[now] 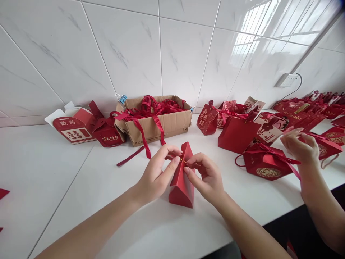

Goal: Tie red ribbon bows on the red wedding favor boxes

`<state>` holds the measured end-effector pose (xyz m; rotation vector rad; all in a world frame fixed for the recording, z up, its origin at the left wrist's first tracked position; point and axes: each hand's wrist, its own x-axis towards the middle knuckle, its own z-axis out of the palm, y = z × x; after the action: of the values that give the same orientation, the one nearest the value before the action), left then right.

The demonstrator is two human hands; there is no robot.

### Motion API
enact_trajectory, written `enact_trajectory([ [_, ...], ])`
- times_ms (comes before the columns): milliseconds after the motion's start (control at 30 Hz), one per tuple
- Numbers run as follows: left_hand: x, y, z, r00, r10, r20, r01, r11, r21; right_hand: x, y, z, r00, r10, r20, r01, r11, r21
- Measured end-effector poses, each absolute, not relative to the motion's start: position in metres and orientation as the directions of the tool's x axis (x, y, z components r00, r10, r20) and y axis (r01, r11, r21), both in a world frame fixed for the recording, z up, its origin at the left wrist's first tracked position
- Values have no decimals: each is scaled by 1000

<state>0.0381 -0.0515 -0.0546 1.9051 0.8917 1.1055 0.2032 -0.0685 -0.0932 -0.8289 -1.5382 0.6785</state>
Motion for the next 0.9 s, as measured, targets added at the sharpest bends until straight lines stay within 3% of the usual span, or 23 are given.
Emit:
enact_trajectory([
  [300, 34, -50, -47, 497, 808, 315, 335, -514, 790, 201, -66, -93, -23, 830, 558, 108, 556, -824],
  [500, 33, -54, -44, 536, 837, 116, 334, -335, 881, 203, -68, -95, -57, 839, 542, 79, 545, -835],
  [733, 32, -50, -49, 534, 824, 190, 323, -406, 855, 201, -72, -97, -236, 731, 640, 121, 676, -727],
  [900, 32, -50, -52, 502, 820, 276, 352, -485, 800, 195, -77, -96, -244, 699, 672, 221, 715, -663],
])
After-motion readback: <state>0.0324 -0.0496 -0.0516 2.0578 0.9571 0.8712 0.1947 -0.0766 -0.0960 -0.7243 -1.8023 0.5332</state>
